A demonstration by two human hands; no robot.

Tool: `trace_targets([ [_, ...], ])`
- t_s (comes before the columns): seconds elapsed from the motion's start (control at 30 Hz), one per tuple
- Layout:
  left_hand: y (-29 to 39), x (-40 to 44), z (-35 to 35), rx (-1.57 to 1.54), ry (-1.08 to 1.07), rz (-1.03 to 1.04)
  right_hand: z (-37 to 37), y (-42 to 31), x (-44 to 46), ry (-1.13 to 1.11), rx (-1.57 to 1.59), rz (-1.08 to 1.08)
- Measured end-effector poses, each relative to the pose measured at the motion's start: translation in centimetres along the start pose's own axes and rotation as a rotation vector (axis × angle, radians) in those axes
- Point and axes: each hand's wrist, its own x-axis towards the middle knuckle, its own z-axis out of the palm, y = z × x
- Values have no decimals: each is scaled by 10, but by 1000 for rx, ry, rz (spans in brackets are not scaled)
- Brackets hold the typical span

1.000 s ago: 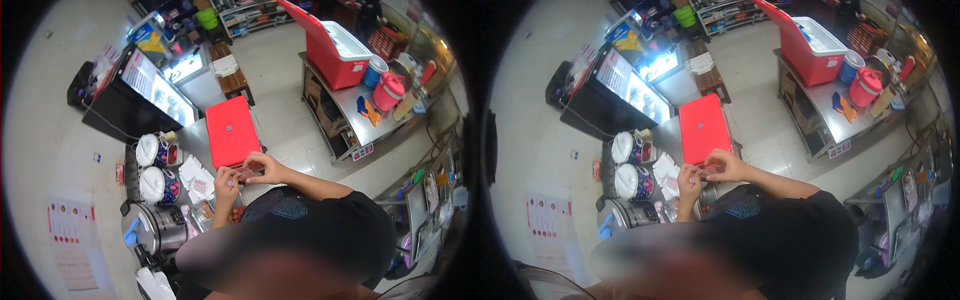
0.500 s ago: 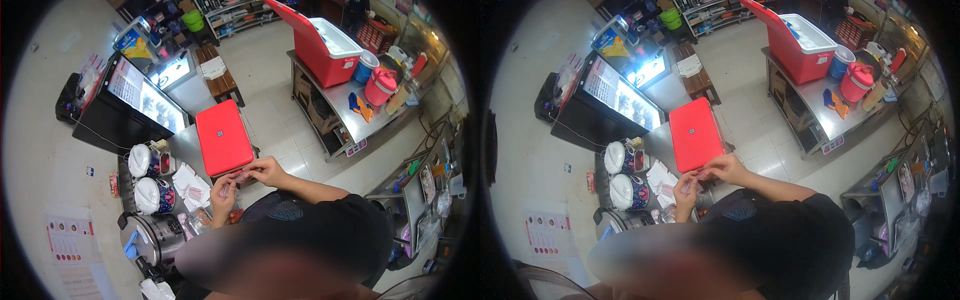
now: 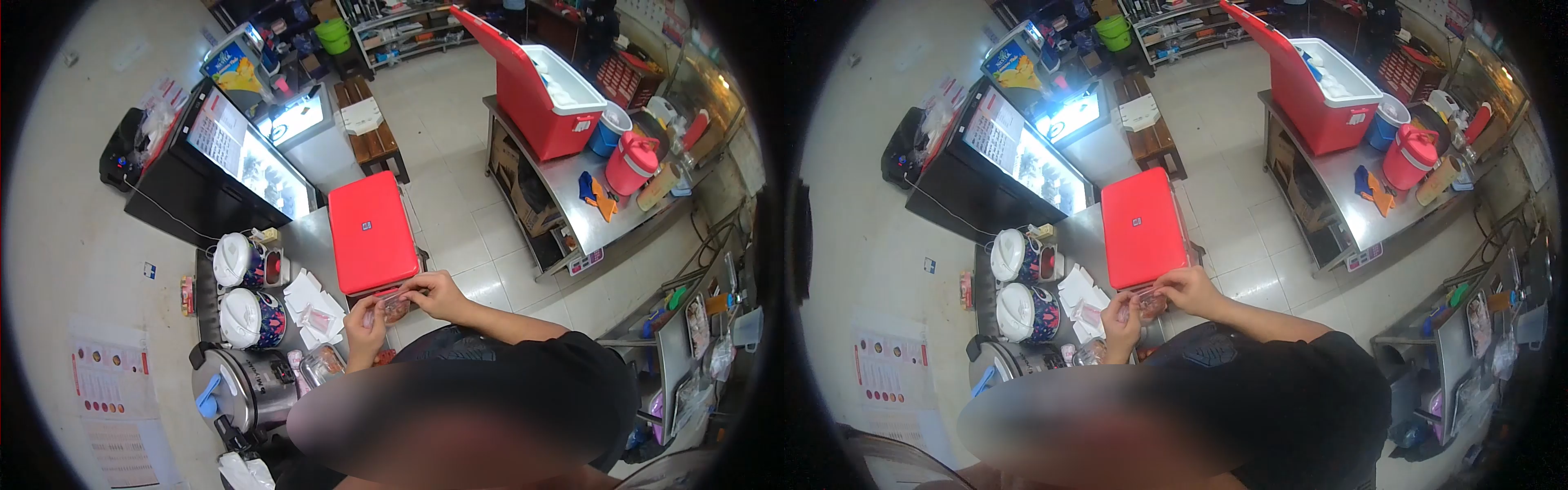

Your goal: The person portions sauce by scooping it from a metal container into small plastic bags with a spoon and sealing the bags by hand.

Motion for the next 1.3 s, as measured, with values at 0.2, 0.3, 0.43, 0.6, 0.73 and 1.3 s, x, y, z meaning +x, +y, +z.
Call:
trace_targets([
  [0.2, -5, 5, 10, -130, -16, -11, -10, -1, 3, -54, 44, 21],
  [0.3, -4, 9, 9, -111, -18, 61, -15, -5, 4, -64, 32, 49],
  [0.43, 8, 9, 7, 24, 34, 149, -20, 2, 9, -107, 48, 83],
  [0.6, 22, 13, 2, 166, 56, 270, -14, 9, 10, -93, 45, 168],
  [0.73, 18, 11, 0, 156, 45, 263, -6, 11, 11, -99, -27, 61],
  [1.3, -1, -56, -65, 256, 153, 178, 81, 12, 31, -652, -88, -147],
])
